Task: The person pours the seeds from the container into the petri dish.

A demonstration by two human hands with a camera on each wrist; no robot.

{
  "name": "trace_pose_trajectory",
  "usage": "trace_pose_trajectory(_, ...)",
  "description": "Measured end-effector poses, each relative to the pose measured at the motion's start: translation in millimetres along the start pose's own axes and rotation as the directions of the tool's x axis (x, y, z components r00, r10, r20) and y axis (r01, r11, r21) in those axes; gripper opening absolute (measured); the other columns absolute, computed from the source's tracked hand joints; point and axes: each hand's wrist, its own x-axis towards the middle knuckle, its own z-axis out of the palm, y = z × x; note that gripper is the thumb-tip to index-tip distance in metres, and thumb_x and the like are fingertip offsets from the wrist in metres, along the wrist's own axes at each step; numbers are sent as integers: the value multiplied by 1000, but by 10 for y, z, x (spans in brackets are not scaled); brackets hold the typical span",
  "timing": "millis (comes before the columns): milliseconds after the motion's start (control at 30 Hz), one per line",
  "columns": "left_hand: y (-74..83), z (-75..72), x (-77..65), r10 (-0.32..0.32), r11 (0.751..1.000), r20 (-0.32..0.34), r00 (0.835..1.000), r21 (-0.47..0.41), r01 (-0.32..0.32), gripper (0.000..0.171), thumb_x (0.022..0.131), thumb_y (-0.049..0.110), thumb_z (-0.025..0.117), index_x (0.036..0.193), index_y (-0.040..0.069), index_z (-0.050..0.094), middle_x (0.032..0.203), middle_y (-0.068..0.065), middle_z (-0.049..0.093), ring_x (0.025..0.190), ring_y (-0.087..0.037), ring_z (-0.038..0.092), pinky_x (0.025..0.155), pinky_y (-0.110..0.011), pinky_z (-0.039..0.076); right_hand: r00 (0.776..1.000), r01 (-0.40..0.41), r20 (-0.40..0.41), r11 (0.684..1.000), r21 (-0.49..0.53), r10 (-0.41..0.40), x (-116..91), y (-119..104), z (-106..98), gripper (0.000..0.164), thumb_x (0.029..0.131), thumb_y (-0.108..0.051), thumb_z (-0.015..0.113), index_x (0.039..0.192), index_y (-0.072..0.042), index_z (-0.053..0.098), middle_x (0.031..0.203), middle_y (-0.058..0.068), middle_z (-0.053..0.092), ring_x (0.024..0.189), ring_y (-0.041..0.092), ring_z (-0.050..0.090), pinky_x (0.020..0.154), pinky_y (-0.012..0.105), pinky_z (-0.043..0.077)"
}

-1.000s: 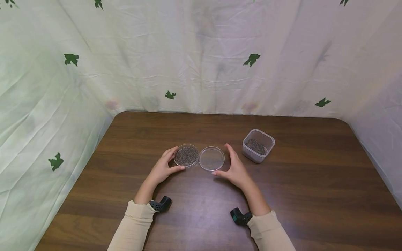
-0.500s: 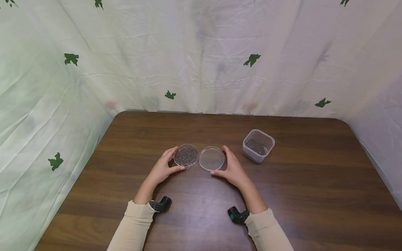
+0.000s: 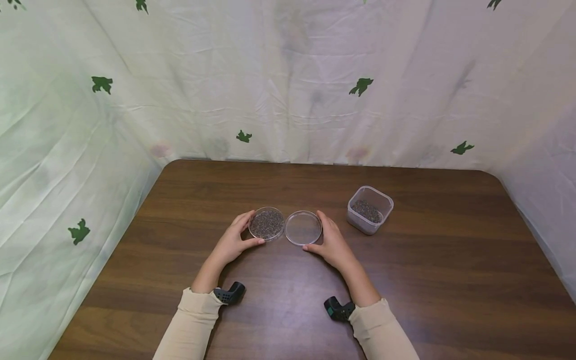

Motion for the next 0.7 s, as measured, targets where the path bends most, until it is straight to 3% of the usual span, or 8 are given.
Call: trace_pose_trajectory(700,3,-3,3,4,1000,4,1000,5,-4,86,69,29,77,137,1,33,135,-16,36,124,-26,33,101,-41,27,997,55,-70,972,230,-39,19,38,1,95,64,-20,82,139,-4,26,138,14,35,122,29,35,100,45,25)
